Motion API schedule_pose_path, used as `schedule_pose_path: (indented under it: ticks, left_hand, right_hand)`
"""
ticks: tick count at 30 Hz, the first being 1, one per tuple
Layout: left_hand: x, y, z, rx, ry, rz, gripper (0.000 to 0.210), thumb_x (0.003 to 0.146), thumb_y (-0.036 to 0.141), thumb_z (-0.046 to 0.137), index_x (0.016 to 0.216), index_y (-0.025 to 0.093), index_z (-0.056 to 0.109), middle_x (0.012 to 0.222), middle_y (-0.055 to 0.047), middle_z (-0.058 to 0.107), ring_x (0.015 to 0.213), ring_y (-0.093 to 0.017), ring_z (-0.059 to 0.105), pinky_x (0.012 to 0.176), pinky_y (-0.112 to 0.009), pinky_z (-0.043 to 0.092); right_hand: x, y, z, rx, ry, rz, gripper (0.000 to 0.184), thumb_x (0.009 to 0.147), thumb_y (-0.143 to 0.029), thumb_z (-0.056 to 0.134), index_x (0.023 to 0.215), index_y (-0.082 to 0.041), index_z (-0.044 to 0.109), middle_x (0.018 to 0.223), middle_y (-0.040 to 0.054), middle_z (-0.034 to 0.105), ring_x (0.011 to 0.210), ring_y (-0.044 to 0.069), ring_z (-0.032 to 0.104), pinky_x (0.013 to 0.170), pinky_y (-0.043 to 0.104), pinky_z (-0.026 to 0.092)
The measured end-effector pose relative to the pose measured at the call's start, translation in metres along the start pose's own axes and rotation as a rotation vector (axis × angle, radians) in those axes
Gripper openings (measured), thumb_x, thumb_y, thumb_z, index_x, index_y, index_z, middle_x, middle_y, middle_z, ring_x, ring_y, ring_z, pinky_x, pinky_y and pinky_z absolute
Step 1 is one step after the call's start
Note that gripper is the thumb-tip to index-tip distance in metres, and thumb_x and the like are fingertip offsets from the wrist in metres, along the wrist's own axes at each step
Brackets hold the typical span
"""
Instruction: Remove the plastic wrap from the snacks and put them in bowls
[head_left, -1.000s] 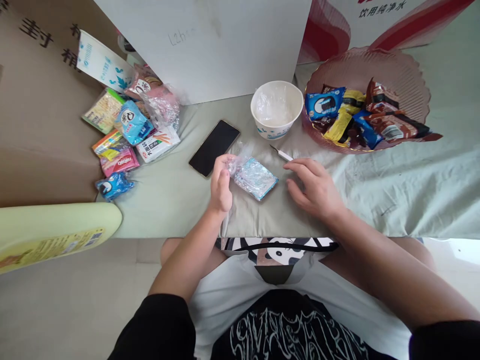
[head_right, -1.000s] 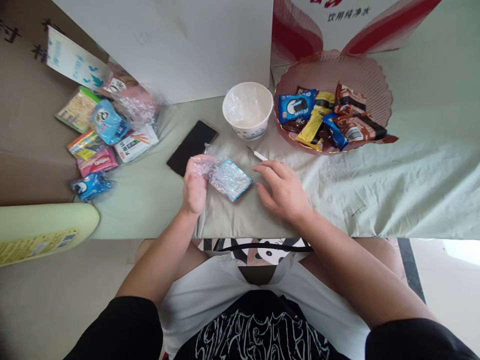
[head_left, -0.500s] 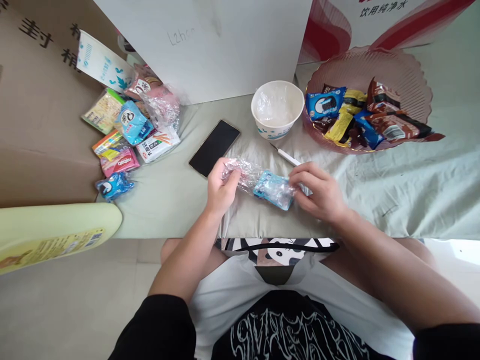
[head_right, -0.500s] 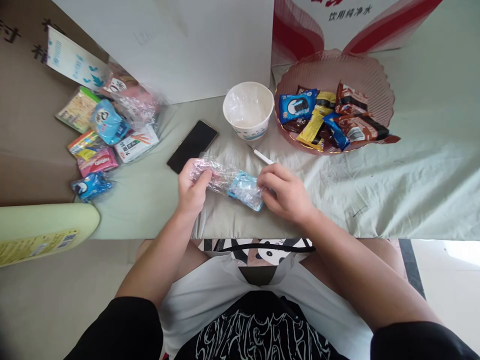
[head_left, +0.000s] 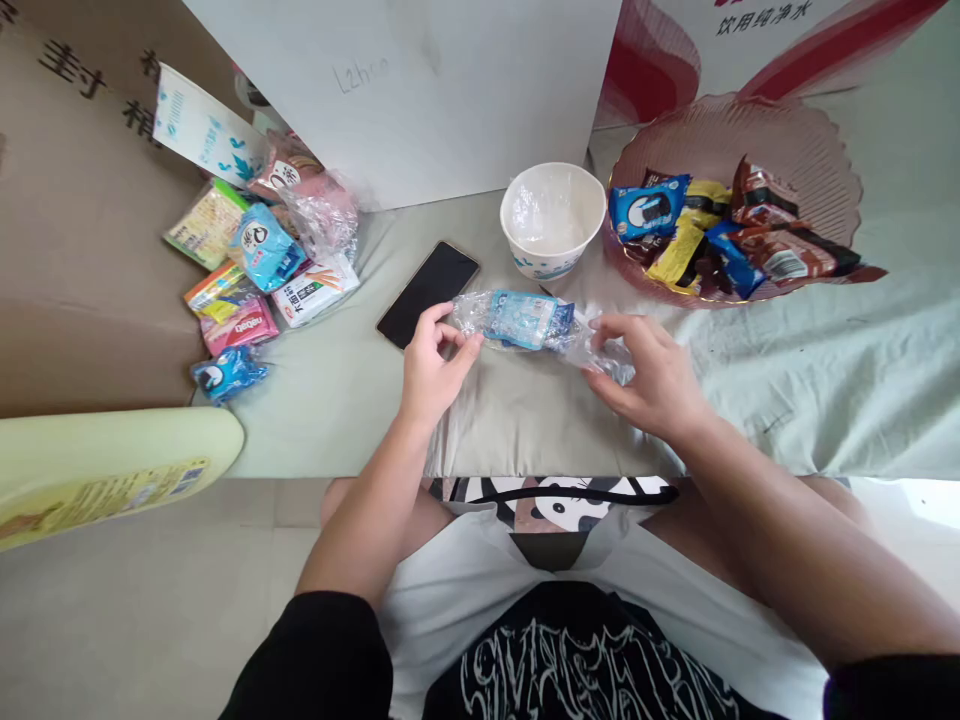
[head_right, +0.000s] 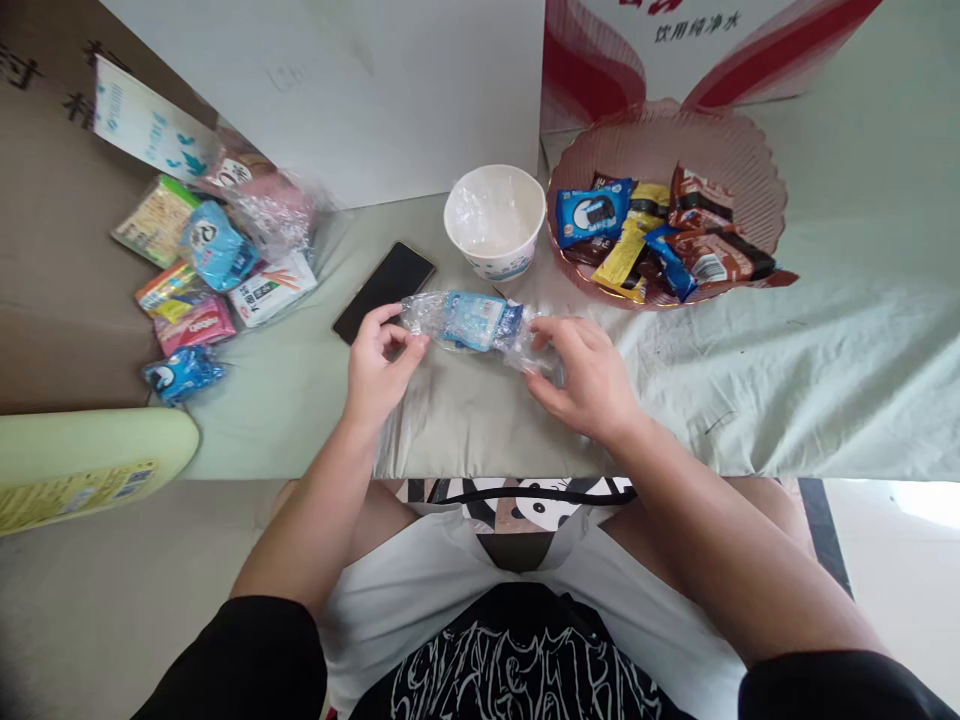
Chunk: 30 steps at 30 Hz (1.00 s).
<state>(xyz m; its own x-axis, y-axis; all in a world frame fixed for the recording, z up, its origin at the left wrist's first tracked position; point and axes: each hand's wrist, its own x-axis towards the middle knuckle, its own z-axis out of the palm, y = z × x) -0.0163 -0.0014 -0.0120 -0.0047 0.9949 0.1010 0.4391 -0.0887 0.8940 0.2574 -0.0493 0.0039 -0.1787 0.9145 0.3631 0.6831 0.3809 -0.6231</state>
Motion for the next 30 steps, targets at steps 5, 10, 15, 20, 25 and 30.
schedule_pose_path:
  ticks: [5,10,15,20,25,30]
  left_hand:
    - [-0.005,0.007,0.000,0.181,-0.033,-0.009,0.038,0.081,0.049,0.073,0.105,0.020,0.064,0.070,0.005,0.056,0.068,-0.013,0.057,0.072,-0.028,0.047]
    - [-0.002,0.007,0.005,0.180,0.034,0.062,0.021,0.089,0.039,0.063,0.080,0.020,0.060,0.073,0.001,0.057,0.070,-0.013,0.055,0.067,-0.027,0.043]
    - [0.001,0.009,0.004,0.007,0.178,0.123,0.021,0.087,0.024,0.057,0.067,0.020,0.053,0.066,0.002,0.049,0.063,-0.013,0.047,0.060,-0.027,0.038]
    - [0.000,0.009,-0.001,-0.091,0.261,0.203,0.025,0.083,0.023,0.056,0.060,0.021,0.045,0.063,0.001,0.044,0.063,-0.014,0.044,0.060,-0.029,0.037]
    - [0.003,0.002,0.002,-0.108,0.137,0.053,0.020,0.087,0.042,0.057,0.083,0.022,0.058,0.076,0.000,0.057,0.070,-0.015,0.054,0.065,-0.028,0.046]
    - [0.001,0.002,0.004,0.046,0.051,0.000,0.027,0.082,0.043,0.071,0.096,0.021,0.063,0.088,-0.001,0.068,0.075,-0.015,0.060,0.070,-0.027,0.049]
  right_hand:
    - [0.000,0.003,0.000,-0.051,-0.017,0.006,0.018,0.088,-0.032,0.057,0.097,-0.022,0.068,0.080,0.0062,0.071,0.078,0.025,0.067,0.074,0.039,0.052]
    - [-0.001,-0.001,-0.001,0.001,-0.011,0.013,0.030,0.093,-0.046,0.053,0.091,-0.022,0.071,0.068,0.0036,0.069,0.067,0.023,0.067,0.073,0.039,0.052]
    - [0.000,-0.008,-0.001,-0.007,0.127,0.090,0.021,0.092,-0.029,0.057,0.073,-0.024,0.067,0.067,0.0024,0.072,0.064,0.020,0.068,0.069,0.034,0.052]
    - [0.001,-0.013,-0.007,0.061,0.300,0.135,0.019,0.092,-0.026,0.055,0.079,-0.024,0.068,0.076,0.0029,0.076,0.073,0.020,0.072,0.070,0.033,0.055]
    - [-0.001,-0.010,-0.006,0.145,0.116,0.085,0.020,0.092,-0.035,0.055,0.099,-0.022,0.069,0.090,0.0055,0.078,0.084,0.023,0.074,0.077,0.036,0.057]
    - [-0.001,-0.007,0.000,-0.016,0.034,0.103,0.013,0.088,-0.033,0.062,0.091,-0.024,0.072,0.068,0.0012,0.073,0.068,0.021,0.070,0.071,0.034,0.055]
